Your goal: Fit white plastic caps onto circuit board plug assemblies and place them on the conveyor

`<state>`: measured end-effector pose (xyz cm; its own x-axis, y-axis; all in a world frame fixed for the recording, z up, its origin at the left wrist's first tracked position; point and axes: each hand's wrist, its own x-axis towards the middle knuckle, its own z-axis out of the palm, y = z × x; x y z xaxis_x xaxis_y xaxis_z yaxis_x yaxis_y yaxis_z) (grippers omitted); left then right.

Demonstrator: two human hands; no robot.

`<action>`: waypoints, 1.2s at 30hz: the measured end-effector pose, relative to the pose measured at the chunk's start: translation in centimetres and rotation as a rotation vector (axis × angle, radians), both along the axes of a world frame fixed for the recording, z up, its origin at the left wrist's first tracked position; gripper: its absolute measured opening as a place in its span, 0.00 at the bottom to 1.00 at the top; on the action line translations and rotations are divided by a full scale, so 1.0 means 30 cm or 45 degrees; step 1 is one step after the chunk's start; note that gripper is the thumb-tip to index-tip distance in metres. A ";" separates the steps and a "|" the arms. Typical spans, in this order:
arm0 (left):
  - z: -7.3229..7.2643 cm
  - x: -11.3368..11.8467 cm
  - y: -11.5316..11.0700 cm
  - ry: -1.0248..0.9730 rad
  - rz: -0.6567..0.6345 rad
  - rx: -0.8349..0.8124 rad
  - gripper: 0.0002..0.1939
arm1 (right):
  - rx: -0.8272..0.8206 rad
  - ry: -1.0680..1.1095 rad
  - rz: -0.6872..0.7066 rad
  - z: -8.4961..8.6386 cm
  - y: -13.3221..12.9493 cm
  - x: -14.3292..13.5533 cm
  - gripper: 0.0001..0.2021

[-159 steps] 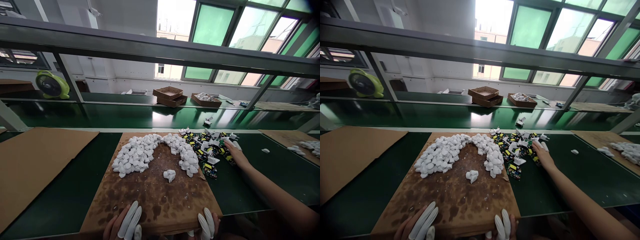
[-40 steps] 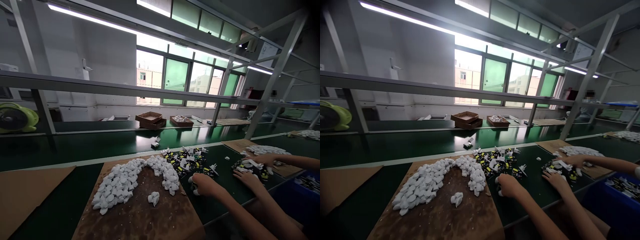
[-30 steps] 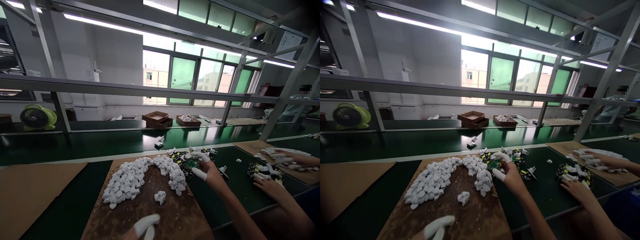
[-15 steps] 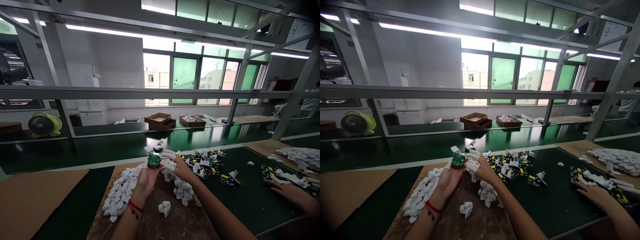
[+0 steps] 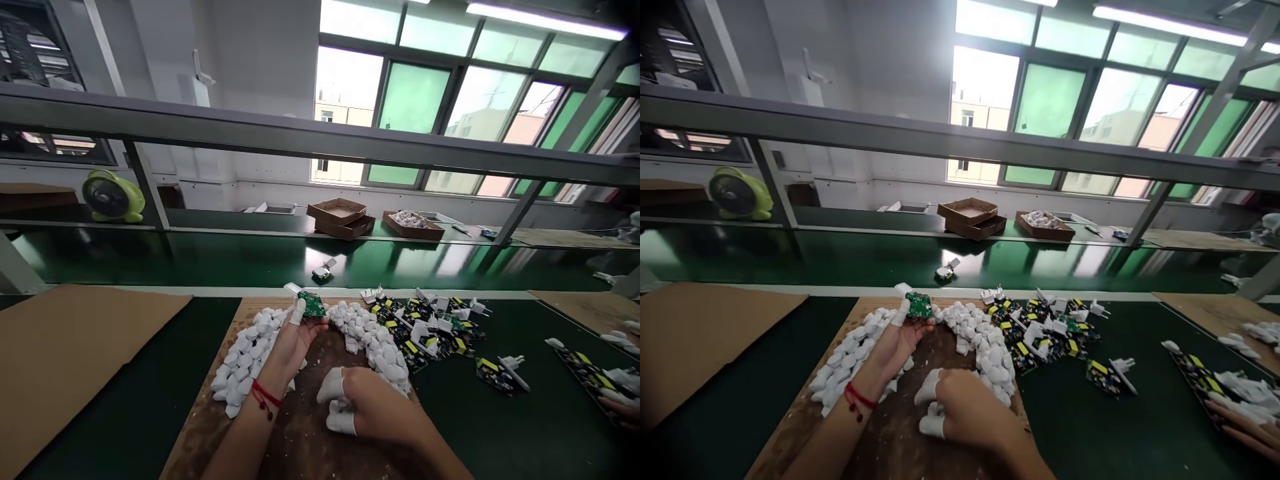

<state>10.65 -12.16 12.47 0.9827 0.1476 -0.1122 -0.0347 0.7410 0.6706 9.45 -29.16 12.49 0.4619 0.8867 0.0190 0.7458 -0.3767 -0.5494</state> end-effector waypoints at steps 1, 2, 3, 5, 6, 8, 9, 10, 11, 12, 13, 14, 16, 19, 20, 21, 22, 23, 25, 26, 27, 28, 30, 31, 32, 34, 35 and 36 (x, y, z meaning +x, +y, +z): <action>-0.004 -0.001 -0.001 -0.022 -0.008 0.018 0.14 | -0.008 0.018 0.018 -0.007 0.002 -0.008 0.11; -0.008 -0.001 -0.001 -0.039 -0.011 0.037 0.15 | -0.020 0.038 0.022 -0.013 0.002 -0.013 0.12; -0.012 -0.001 0.000 -0.045 -0.008 0.051 0.16 | -0.039 0.055 0.013 -0.017 0.000 -0.016 0.13; -0.018 -0.002 0.001 -0.036 0.001 0.067 0.16 | -0.085 0.077 -0.014 -0.019 -0.006 -0.017 0.13; -0.020 -0.002 0.002 -0.035 -0.003 0.071 0.16 | -0.104 0.088 -0.027 -0.018 -0.011 -0.015 0.13; -0.024 -0.004 0.003 -0.048 -0.026 0.063 0.16 | -0.123 0.111 -0.036 -0.011 -0.022 -0.006 0.13; -0.025 -0.005 0.002 -0.061 -0.041 0.050 0.16 | -0.123 0.119 -0.030 -0.007 -0.029 0.000 0.13; -0.026 -0.005 0.001 -0.070 -0.056 0.030 0.16 | -0.122 0.135 -0.012 -0.003 -0.035 0.007 0.13; -0.027 -0.006 0.000 -0.076 -0.065 0.008 0.17 | -0.120 0.160 0.015 0.002 -0.041 0.015 0.13; -0.028 -0.006 -0.002 -0.077 -0.073 -0.010 0.17 | -0.118 0.188 0.045 0.005 -0.046 0.022 0.13; -0.029 -0.005 -0.003 -0.078 -0.078 -0.021 0.16 | -0.116 0.214 0.068 0.007 -0.051 0.030 0.13; -0.030 -0.005 -0.005 -0.076 -0.079 -0.021 0.16 | -0.109 0.233 0.085 0.008 -0.054 0.037 0.13; -0.031 -0.004 -0.007 -0.064 -0.070 -0.006 0.16 | -0.062 0.239 0.064 0.007 -0.058 0.050 0.12; -0.028 -0.005 -0.006 -0.048 -0.062 0.034 0.17 | 0.034 0.198 -0.073 0.001 -0.058 0.068 0.13; -0.026 -0.006 -0.005 -0.050 -0.065 0.044 0.17 | 0.068 0.182 -0.144 -0.001 -0.057 0.074 0.13; -0.024 -0.008 -0.004 -0.060 -0.072 0.052 0.17 | 0.105 0.172 -0.220 -0.003 -0.057 0.078 0.12; -0.023 -0.009 -0.003 -0.076 -0.079 0.054 0.17 | 0.147 0.179 -0.289 -0.003 -0.056 0.081 0.11; -0.021 -0.010 -0.003 -0.093 -0.083 0.053 0.17 | 0.197 0.216 -0.350 -0.004 -0.055 0.082 0.08; -0.021 -0.012 -0.008 -0.124 -0.075 0.048 0.17 | 0.333 0.383 -0.416 -0.004 -0.052 0.079 0.06; -0.021 -0.013 -0.013 -0.135 -0.067 0.041 0.17 | 0.415 0.507 -0.406 -0.005 -0.049 0.076 0.09; -0.022 -0.014 -0.020 -0.137 -0.054 0.025 0.16 | 0.504 0.630 -0.375 -0.006 -0.044 0.071 0.11; -0.023 -0.016 -0.028 -0.130 -0.046 -0.008 0.16 | 0.599 0.725 -0.336 -0.008 -0.039 0.066 0.12; -0.025 -0.022 -0.050 -0.075 -0.090 -0.116 0.14 | 0.760 0.795 -0.255 -0.012 -0.025 0.056 0.12; -0.024 -0.026 -0.061 -0.033 -0.144 -0.175 0.14 | 0.816 0.773 -0.229 -0.015 -0.019 0.054 0.11; -0.023 -0.030 -0.072 0.010 -0.204 -0.224 0.14 | 0.855 0.717 -0.221 -0.018 -0.013 0.052 0.10; -0.020 -0.038 -0.090 0.068 -0.292 -0.269 0.13 | 0.875 0.563 -0.253 -0.025 -0.005 0.054 0.07; -0.019 -0.040 -0.096 0.083 -0.300 -0.277 0.13 | 0.871 0.490 -0.286 -0.029 -0.002 0.058 0.06; -0.018 -0.041 -0.100 0.093 -0.287 -0.287 0.12 | 0.864 0.425 -0.323 -0.033 -0.001 0.062 0.05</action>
